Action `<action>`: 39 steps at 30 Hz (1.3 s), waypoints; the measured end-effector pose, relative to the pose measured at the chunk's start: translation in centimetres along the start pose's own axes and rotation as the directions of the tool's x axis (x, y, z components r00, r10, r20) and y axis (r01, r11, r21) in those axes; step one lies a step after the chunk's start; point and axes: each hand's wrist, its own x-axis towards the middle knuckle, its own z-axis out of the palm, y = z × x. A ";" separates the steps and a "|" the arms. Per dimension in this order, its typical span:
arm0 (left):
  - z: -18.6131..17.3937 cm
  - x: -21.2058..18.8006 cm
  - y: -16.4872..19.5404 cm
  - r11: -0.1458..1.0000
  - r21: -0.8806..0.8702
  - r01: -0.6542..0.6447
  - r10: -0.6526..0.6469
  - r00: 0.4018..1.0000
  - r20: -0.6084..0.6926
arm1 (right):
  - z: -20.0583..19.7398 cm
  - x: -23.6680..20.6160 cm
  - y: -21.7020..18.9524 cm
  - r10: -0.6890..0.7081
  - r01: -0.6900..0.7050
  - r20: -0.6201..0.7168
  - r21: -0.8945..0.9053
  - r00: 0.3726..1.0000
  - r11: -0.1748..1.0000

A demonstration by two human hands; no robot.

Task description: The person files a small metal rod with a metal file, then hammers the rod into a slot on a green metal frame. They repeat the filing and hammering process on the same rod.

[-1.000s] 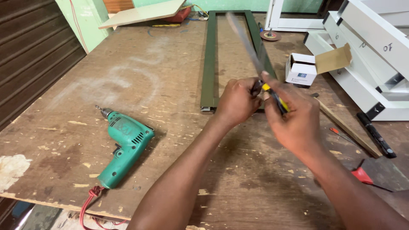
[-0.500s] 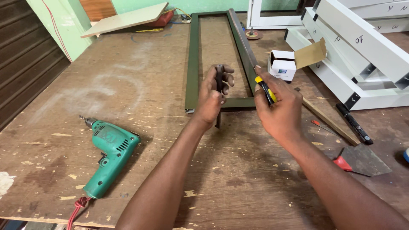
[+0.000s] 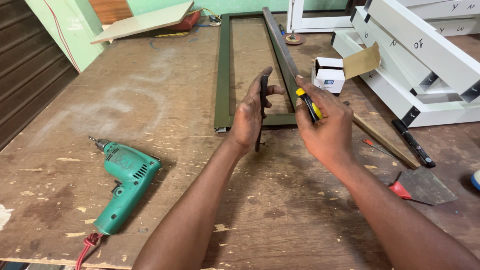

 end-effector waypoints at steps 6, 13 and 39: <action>-0.2 -0.2 -0.9 0.996 -0.086 -0.019 0.020 1.000 0.016 | 0.1 0.0 -0.2 0.037 -0.035 0.060 -0.034 0.997 0.999; -3.5 0.9 -2.0 0.984 -0.169 -0.064 0.036 0.986 -0.164 | 0.8 -0.9 -1.1 -0.151 0.159 0.112 -0.067 0.982 0.985; -2.7 1.2 0.5 0.994 -0.105 0.034 -0.066 0.945 -0.319 | 0.9 -1.1 -2.5 -0.107 0.116 0.131 -0.062 0.986 0.991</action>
